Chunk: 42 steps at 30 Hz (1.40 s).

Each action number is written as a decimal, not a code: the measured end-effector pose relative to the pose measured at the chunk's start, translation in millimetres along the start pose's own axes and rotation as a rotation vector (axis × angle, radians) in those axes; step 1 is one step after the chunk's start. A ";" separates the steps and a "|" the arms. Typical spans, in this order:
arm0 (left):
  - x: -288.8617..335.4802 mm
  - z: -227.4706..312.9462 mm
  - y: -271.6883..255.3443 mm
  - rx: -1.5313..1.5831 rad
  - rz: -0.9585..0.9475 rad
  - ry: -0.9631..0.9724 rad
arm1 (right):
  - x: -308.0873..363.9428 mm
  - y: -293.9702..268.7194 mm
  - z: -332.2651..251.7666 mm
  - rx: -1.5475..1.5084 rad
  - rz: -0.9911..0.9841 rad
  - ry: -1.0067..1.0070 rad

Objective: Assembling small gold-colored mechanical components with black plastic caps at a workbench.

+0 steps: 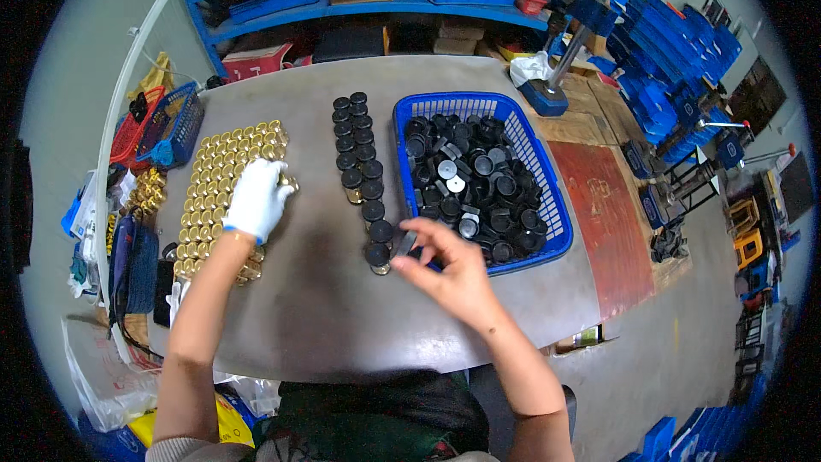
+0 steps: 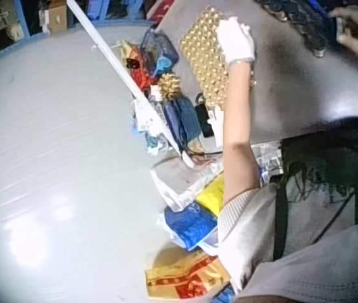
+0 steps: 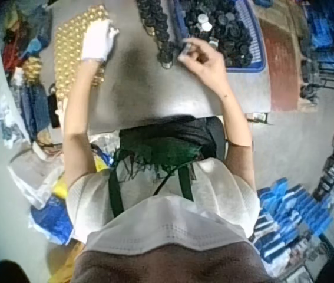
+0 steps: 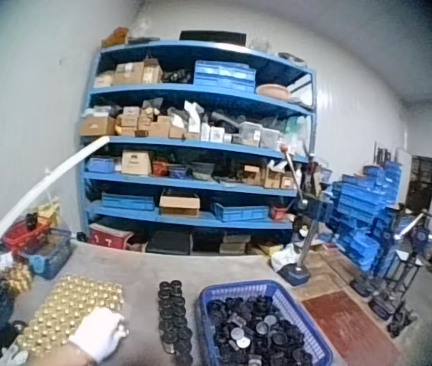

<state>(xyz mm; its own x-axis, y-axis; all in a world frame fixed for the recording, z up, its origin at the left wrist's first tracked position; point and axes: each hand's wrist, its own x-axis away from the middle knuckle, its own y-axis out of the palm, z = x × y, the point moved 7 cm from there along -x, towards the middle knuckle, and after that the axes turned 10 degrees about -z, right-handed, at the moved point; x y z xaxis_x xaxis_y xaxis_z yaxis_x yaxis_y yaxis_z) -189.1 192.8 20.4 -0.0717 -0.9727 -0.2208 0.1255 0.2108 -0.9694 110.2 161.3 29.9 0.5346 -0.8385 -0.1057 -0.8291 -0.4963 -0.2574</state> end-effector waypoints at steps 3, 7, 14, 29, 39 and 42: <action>33.1 54.8 -20.7 0.451 -0.001 -0.031 | 12.3 24.4 10.9 -0.152 -0.041 0.053; 85.5 117.1 -10.5 1.443 -0.238 -0.170 | 20.9 44.6 24.3 -0.577 -0.095 0.024; 113.5 150.9 8.4 1.848 -0.318 -0.217 | 40.8 37.5 16.3 -0.564 -0.179 0.041; 117.4 164.0 -4.1 1.621 -0.327 -0.089 | 51.8 14.8 -37.6 0.032 -0.172 -0.039; 122.6 166.8 -1.9 1.779 -0.576 -0.342 | 54.0 26.4 -79.4 0.447 -0.355 -0.496; 125.3 171.5 -1.2 1.894 -0.676 -0.481 | 56.0 25.1 -83.2 0.516 -0.345 -0.571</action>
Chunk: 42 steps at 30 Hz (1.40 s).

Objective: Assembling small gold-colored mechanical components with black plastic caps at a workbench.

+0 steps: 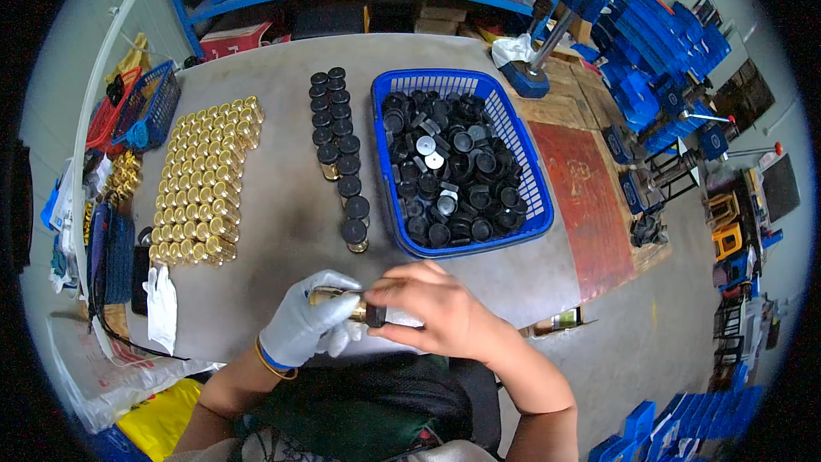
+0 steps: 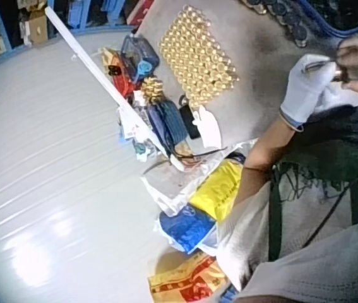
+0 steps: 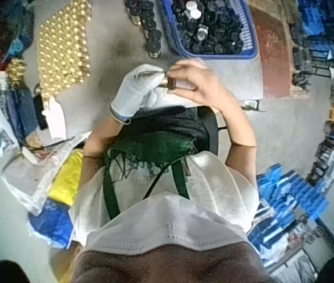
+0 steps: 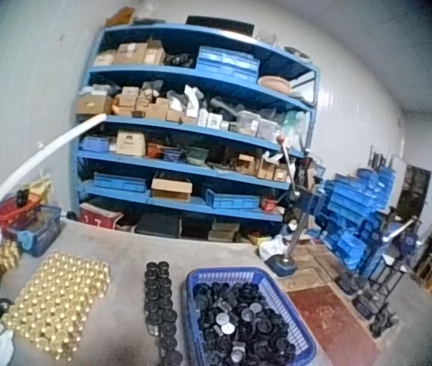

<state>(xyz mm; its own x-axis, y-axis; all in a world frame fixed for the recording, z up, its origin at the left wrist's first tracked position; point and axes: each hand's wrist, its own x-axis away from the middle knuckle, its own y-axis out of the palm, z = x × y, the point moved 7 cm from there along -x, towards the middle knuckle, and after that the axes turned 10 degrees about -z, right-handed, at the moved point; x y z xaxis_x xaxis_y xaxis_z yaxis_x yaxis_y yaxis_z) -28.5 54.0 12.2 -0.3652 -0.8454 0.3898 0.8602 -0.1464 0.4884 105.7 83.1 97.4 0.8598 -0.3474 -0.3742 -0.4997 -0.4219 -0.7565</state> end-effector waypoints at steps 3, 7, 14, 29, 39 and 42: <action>2.5 -3.1 5.0 -0.117 -0.027 -0.003 | 19.3 20.3 38.7 -0.379 -0.077 0.443; -1.1 -2.7 6.5 -0.087 -0.031 0.065 | 13.6 17.3 31.9 -0.061 -0.005 0.275; 11.8 21.4 24.4 -0.743 -0.016 0.649 | 24.3 36.4 53.7 -0.640 -0.290 0.768; -0.4 21.3 11.5 -0.324 0.084 0.530 | -27.2 -29.4 215.3 0.736 0.034 0.661; -17.3 13.9 -15.7 -0.018 0.078 0.432 | -4.2 4.3 62.6 -0.529 0.009 0.353; -16.0 10.5 -15.6 -0.071 0.070 0.400 | -3.4 5.7 60.9 -0.424 -0.022 0.396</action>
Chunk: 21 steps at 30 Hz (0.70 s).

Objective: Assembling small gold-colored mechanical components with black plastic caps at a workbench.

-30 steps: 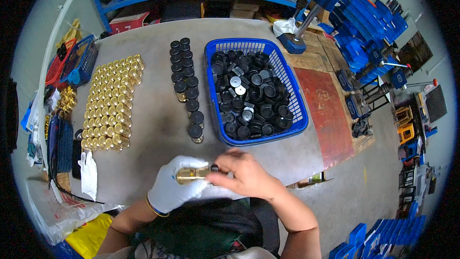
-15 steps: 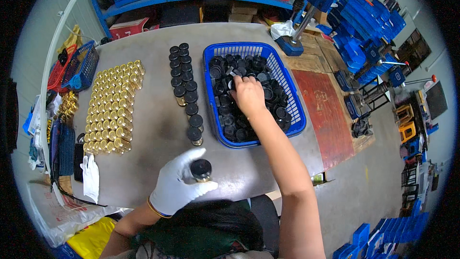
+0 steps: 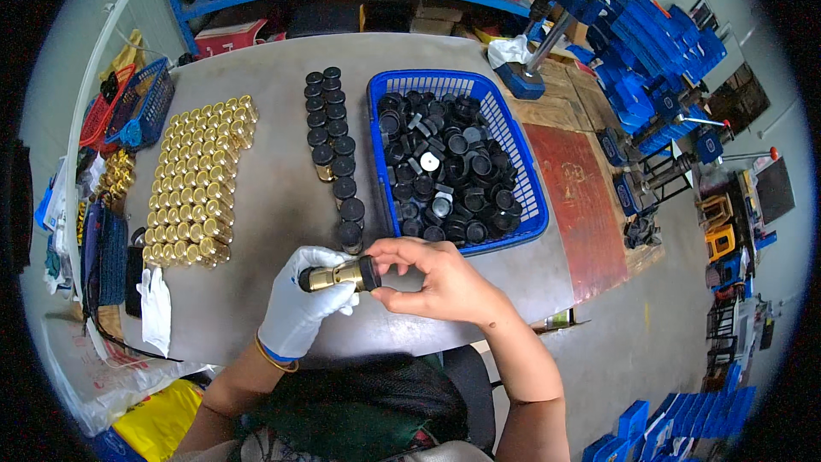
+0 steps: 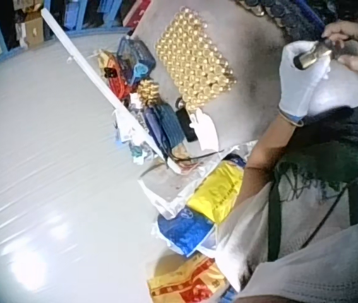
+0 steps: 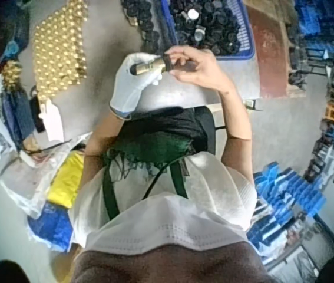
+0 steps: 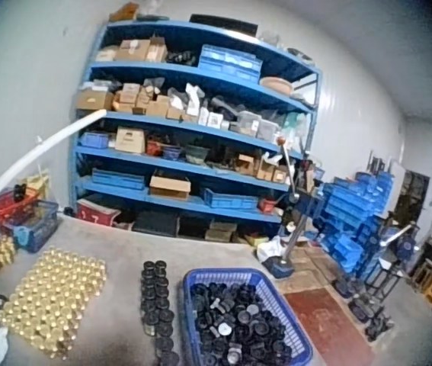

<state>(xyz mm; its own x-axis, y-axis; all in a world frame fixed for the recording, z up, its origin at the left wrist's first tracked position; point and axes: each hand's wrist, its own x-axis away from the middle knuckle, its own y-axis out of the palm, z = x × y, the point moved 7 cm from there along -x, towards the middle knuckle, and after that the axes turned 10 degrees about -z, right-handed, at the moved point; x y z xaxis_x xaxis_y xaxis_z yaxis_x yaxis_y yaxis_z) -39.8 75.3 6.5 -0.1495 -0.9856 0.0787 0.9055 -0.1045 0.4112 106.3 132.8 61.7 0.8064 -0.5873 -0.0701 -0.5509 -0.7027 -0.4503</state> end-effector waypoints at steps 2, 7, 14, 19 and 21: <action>2.9 1.5 -2.3 -0.012 0.034 0.011 | -1.3 3.0 -3.9 0.010 -0.014 0.002; 7.7 6.1 -6.5 -0.008 0.090 -0.056 | -4.7 6.7 -19.9 0.160 -0.052 -0.065; 9.3 2.3 -2.1 0.031 0.075 -0.101 | 3.6 7.4 -31.2 0.349 -0.042 -0.166; 13.0 5.9 -3.7 -0.262 0.072 0.082 | 6.7 14.0 -13.1 0.035 -0.058 0.084; 13.1 12.5 1.3 -0.299 0.041 0.136 | 6.7 14.8 -18.6 0.109 -0.074 0.032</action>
<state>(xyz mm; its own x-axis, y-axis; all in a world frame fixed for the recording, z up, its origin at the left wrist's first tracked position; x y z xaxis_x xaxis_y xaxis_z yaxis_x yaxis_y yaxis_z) -45.6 63.9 19.4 -0.0747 -0.9964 -0.0405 0.9892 -0.0792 0.1234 99.5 111.0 71.2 0.8358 -0.5490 -0.0054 -0.4619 -0.6978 -0.5474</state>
